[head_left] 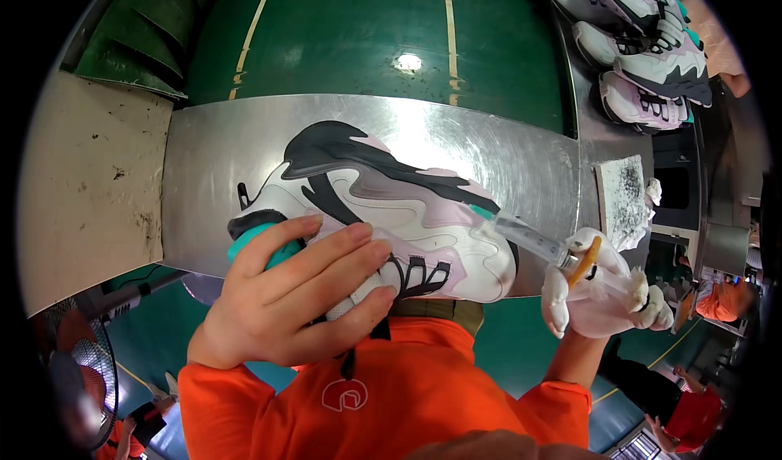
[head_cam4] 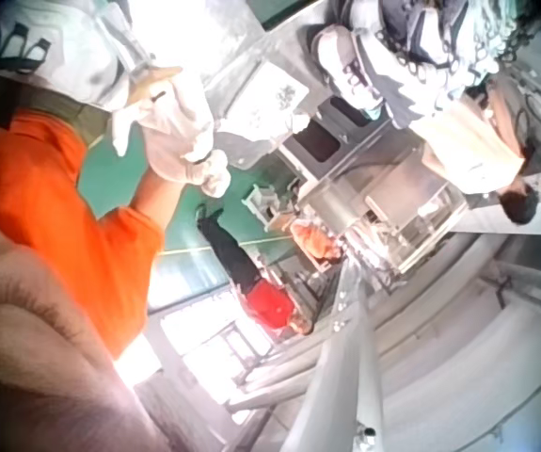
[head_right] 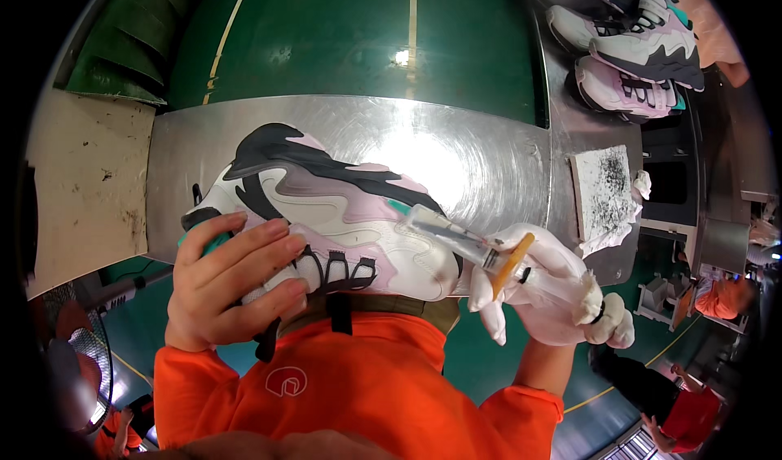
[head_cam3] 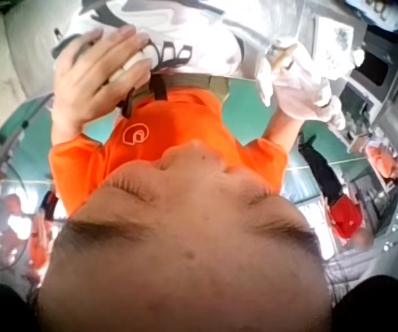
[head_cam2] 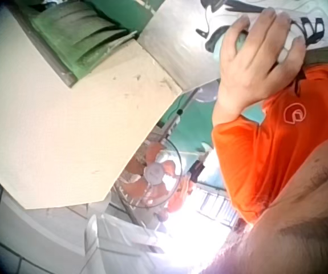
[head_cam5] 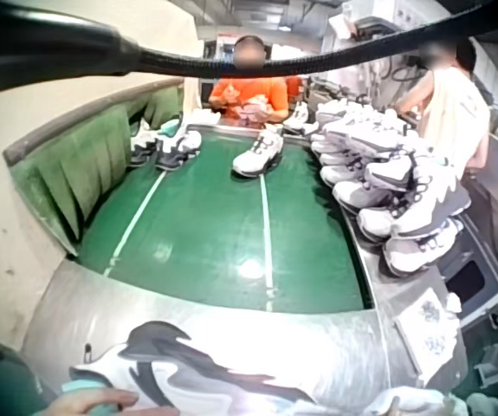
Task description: The person injects a clear liquid into the seams of white and grey sneakers using a syringe. They handle the shoes one at a time, rotating them to access different areas, and place them on a metal table after treatment.
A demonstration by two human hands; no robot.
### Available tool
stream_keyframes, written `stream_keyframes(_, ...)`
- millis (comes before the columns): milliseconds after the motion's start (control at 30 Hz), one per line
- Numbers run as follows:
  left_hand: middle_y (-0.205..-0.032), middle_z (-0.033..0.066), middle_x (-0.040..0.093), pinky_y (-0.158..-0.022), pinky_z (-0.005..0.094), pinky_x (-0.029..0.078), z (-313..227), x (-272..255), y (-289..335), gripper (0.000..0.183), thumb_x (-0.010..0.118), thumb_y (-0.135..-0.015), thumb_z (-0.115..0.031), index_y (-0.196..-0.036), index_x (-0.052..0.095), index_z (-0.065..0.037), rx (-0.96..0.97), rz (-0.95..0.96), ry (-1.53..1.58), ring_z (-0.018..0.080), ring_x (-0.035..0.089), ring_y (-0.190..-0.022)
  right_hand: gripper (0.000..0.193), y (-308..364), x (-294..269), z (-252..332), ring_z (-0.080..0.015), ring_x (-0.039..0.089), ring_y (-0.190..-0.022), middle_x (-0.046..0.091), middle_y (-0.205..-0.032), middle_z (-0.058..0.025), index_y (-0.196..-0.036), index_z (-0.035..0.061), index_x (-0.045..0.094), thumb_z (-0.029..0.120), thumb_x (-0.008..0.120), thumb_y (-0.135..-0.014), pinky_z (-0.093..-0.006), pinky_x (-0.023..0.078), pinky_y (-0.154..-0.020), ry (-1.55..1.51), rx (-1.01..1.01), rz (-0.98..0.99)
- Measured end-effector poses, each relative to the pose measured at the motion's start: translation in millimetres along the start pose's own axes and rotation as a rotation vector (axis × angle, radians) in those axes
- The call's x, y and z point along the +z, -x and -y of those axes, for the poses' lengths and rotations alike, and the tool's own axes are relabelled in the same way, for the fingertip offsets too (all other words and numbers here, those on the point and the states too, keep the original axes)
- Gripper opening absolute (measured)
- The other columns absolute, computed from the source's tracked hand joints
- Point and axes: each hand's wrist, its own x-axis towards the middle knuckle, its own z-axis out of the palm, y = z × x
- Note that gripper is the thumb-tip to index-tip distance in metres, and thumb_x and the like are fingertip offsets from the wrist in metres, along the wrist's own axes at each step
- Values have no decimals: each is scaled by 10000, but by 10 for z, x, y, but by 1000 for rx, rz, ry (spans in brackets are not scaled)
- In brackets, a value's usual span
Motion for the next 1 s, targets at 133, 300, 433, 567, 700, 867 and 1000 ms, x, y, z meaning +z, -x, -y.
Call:
stream_keyframes(133, -1128, 49, 691, -884, 420, 500, -5, 8, -13, 317, 766, -750, -217, -1030, 618, -234, -15, -5, 7, 243, 667, -1045, 1177, -48, -45, -31, -282, 593, -651, 569, -1034, -319, -1386, -85, 282, 593, 809, -582, -330, 482, -556, -45, 34, 9)
stream_keyframes(300, -1137, 44, 688, -887, 412, 500, -37, -8, -21, 316, 761, -748, -199, -1027, 619, -239, -46, 11, 12, 239, 664, -1050, 1198, -52, -64, -46, -272, 592, -631, 570, -1027, -319, -1393, -97, 265, 626, 787, -592, -333, 471, -585, -36, 17, 30)
stream_keyframes(433, -1139, 44, 687, -887, 410, 500, -41, -3, -7, 314, 757, -743, -185, -1020, 620, -239, -49, -8, 17, 235, 665, -1047, 1201, -57, -46, -82, -274, 595, -625, 570, -1011, -321, -1391, -106, 262, 644, 767, -600, -333, 467, -593, -43, -15, 29)
stream_keyframes(567, -1113, 45, 696, -877, 412, 503, -30, 4, -3, 283, 750, -752, -193, -1002, 624, -233, -36, -3, 10, 238, 667, -1041, 1178, 7, -49, -122, -283, 601, -623, 568, -996, -325, -1384, -100, 276, 633, 764, -601, -342, 483, -565, -71, -49, -24)
stream_keyframes(700, -1056, 62, 711, -864, 425, 504, -7, -28, -35, 189, 745, -752, -215, -909, 640, -200, -30, 11, -4, 256, 674, -1024, 1023, 216, -38, -58, -279, 614, -654, 575, -1006, -273, -1372, -46, 350, 501, 774, -619, -345, 509, -584, 146, -189, -244)
stream_keyframes(867, -1067, 87, 705, -905, 406, 465, -33, -18, -72, 151, 708, -756, -167, -901, 667, -183, -21, 13, -28, 253, 672, -1018, 733, 558, -263, -155, -175, 595, -864, 591, -1042, -104, -1287, 1, 500, 120, 744, -607, -288, 499, -809, 1352, -288, -1098)
stream_keyframes(1000, -1082, 119, 697, -911, 440, 456, -52, 11, -152, 209, 713, -785, -210, -969, 642, -143, 18, 17, -28, 302, 665, -1037, 819, 647, -330, -201, -174, 572, -974, 604, -1104, -103, -1320, 20, 474, 135, 786, -572, -277, 464, -877, 1134, -76, -1108)
